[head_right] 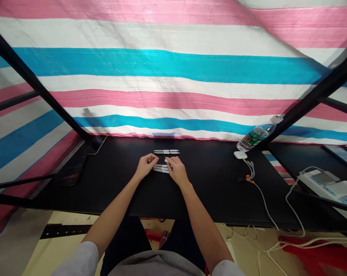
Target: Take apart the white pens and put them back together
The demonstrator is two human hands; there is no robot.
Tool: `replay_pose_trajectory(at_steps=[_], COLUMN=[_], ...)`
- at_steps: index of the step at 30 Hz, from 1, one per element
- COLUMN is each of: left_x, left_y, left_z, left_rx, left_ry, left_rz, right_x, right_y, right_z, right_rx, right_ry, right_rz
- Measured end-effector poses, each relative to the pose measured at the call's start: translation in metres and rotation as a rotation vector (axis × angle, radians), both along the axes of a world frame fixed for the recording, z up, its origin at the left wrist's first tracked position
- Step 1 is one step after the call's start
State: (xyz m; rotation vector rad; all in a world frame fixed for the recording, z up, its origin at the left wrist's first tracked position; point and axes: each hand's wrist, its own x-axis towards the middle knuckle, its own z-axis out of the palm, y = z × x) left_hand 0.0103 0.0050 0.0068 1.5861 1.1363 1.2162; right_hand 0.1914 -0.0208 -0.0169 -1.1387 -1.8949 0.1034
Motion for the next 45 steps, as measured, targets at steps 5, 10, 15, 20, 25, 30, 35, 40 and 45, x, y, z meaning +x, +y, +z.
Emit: replay_pose_trajectory(at_steps=[5,10,15,20,25,30,35,40,45], left_x=[-0.001,-0.001,0.000,0.001,-0.002,-0.003,0.001,0.001,-0.001], left_y=[0.000,0.001,-0.001,-0.002,0.006,0.012,0.011,0.010,0.011], left_z=[-0.002,-0.001,0.001,0.000,0.001,0.003,-0.004,-0.008,-0.007], left_rx=[-0.003,0.001,-0.021,-0.052,-0.196,-0.335,-0.280,-0.270,-0.275], left_ry=[0.004,-0.005,-0.017,-0.053,-0.411,-0.684,-0.574,-0.571,-0.573], left_rz=[-0.015,-0.055,-0.071,-0.092,-0.048,-0.079,-0.069,-0.036,-0.044], right_x=[-0.001,0.000,-0.002,-0.002,0.003,0.007,0.007,0.008,0.008], right_y=[-0.003,-0.004,-0.003,-0.003,-0.001,0.002,0.002,0.002,0.002], right_z=[0.003,0.005,0.004,0.004,0.002,0.000,0.000,0.001,0.001], right_rx=[0.010,-0.015,-0.013,-0.010,-0.027,-0.067,-0.061,-0.065,-0.056], right_ry=[-0.047,-0.078,-0.070,-0.030,0.086,0.159,0.164,0.164,0.166], right_rz=[0.037,0.062,0.003,-0.078,-0.150,-0.176,-0.188,-0.193,-0.184])
